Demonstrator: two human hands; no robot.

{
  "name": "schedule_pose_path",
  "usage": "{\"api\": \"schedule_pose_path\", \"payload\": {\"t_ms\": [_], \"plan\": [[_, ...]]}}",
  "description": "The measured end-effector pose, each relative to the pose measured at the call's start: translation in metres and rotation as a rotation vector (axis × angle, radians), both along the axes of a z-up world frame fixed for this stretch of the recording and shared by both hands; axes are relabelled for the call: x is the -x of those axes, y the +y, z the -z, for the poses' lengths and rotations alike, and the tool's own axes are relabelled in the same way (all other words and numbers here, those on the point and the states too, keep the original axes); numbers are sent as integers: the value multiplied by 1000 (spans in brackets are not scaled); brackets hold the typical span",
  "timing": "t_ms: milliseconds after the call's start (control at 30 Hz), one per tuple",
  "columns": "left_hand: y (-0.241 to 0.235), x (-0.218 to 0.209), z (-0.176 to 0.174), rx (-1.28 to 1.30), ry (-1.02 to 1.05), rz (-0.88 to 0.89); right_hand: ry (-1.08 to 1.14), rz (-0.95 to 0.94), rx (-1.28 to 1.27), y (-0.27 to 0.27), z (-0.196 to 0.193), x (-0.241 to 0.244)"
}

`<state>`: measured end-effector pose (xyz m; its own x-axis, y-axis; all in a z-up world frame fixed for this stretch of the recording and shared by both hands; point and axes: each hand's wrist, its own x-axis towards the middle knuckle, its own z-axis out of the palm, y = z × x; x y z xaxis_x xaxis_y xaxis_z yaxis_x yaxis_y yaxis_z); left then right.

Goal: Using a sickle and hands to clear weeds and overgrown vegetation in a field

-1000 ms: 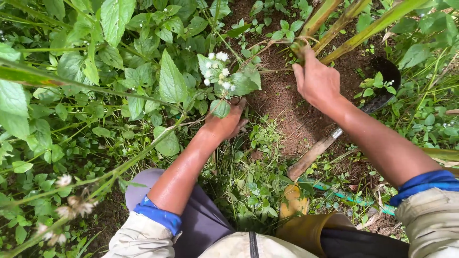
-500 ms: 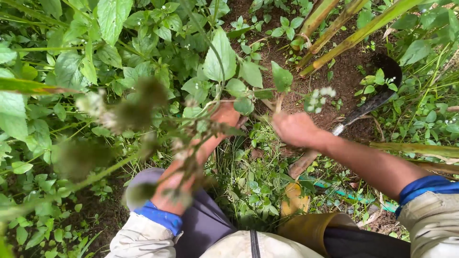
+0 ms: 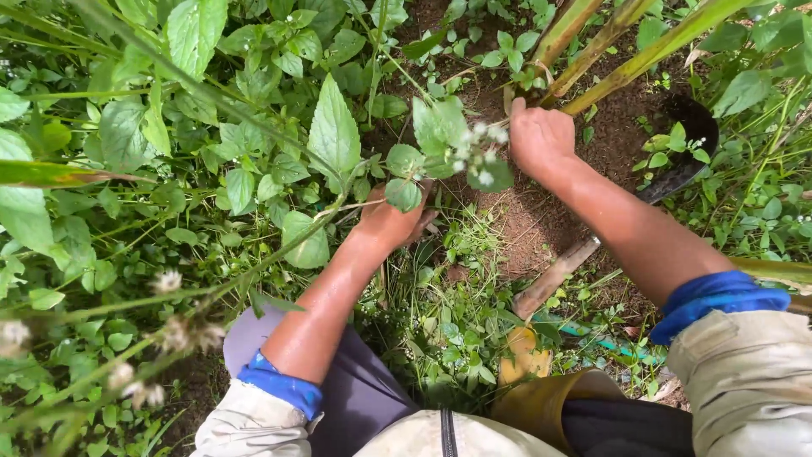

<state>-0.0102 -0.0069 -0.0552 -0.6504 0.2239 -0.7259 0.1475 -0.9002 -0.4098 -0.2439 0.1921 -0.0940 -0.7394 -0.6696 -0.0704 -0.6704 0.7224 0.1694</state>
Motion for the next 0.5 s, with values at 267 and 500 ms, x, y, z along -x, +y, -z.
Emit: {"api": "schedule_pose_path", "payload": {"t_ms": [267, 500], "plan": [[-1, 8, -43, -2219, -404, -1789, -615, -243, -27, 0, -57, -77], [-7, 1, 9, -2335, -300, -1812, -1354, 978, 755, -52, -28, -56]]}}
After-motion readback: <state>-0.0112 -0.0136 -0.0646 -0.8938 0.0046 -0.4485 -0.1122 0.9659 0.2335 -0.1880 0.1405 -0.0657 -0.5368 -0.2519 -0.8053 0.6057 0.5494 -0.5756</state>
